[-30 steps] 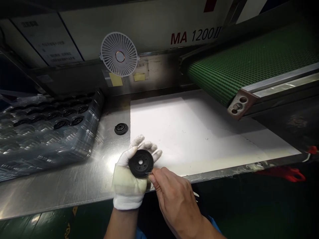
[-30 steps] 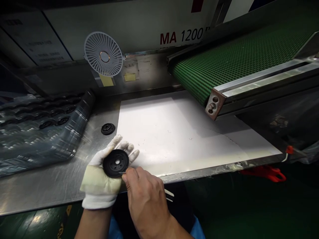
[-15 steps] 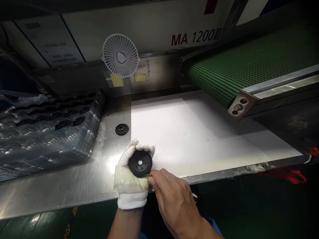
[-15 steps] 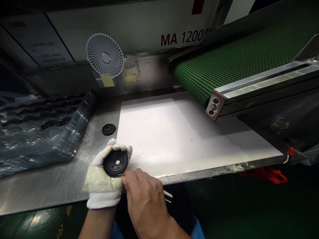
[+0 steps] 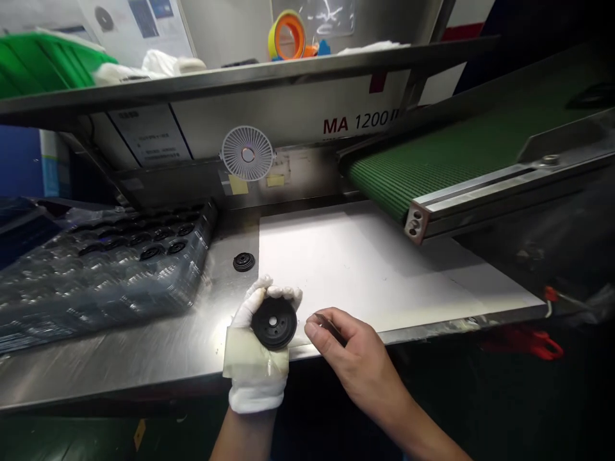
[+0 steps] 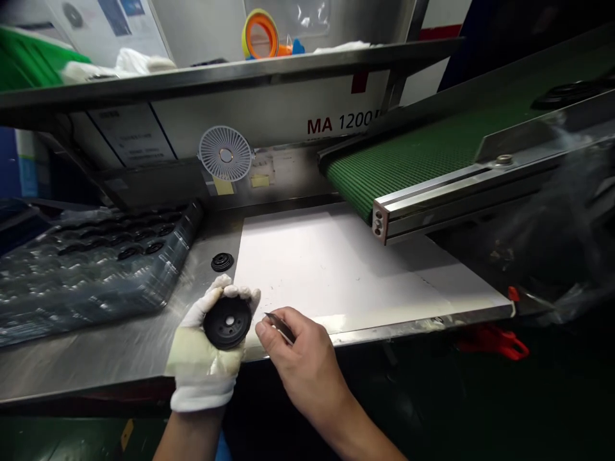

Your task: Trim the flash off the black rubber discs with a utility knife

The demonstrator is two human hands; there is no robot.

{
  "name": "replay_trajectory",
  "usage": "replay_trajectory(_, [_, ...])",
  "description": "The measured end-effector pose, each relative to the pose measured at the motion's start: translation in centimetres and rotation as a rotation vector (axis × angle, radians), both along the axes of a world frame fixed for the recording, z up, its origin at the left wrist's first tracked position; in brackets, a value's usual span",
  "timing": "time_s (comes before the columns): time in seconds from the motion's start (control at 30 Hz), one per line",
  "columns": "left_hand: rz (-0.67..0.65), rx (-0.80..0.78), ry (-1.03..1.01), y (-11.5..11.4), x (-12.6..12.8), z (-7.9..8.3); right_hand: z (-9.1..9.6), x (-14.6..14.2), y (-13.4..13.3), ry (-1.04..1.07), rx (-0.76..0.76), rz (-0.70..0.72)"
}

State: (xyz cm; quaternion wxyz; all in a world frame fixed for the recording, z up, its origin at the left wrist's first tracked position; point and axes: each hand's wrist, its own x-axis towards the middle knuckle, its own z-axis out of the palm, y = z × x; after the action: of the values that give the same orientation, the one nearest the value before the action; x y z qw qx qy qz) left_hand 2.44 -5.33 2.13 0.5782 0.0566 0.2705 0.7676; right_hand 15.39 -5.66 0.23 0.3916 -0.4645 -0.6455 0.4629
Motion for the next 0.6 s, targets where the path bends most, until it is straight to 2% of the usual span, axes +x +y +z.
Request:
replay_trajectory(0.1, [-0.009,0.043,0.057,-2.2,1.1,1.0,1.2,0.1,-1.7,0.027,0.018,0.000])
replay_trajectory(0.23, [-0.063,0.061,-0.030,-5.1,1.6,2.1,2.2,1.8,-4.8,-0.020,0.071,0.016])
replay_trajectory(0.43, [-0.149,0.067,-0.197,-9.7,1.9,3.4,0.9,7.2,-9.3,-0.169,0.245,-0.061])
replay_trajectory(0.6, [-0.195,0.076,-0.225,-11.5,2.0,3.4,0.5,9.2,-10.1,-0.205,0.326,-0.043])
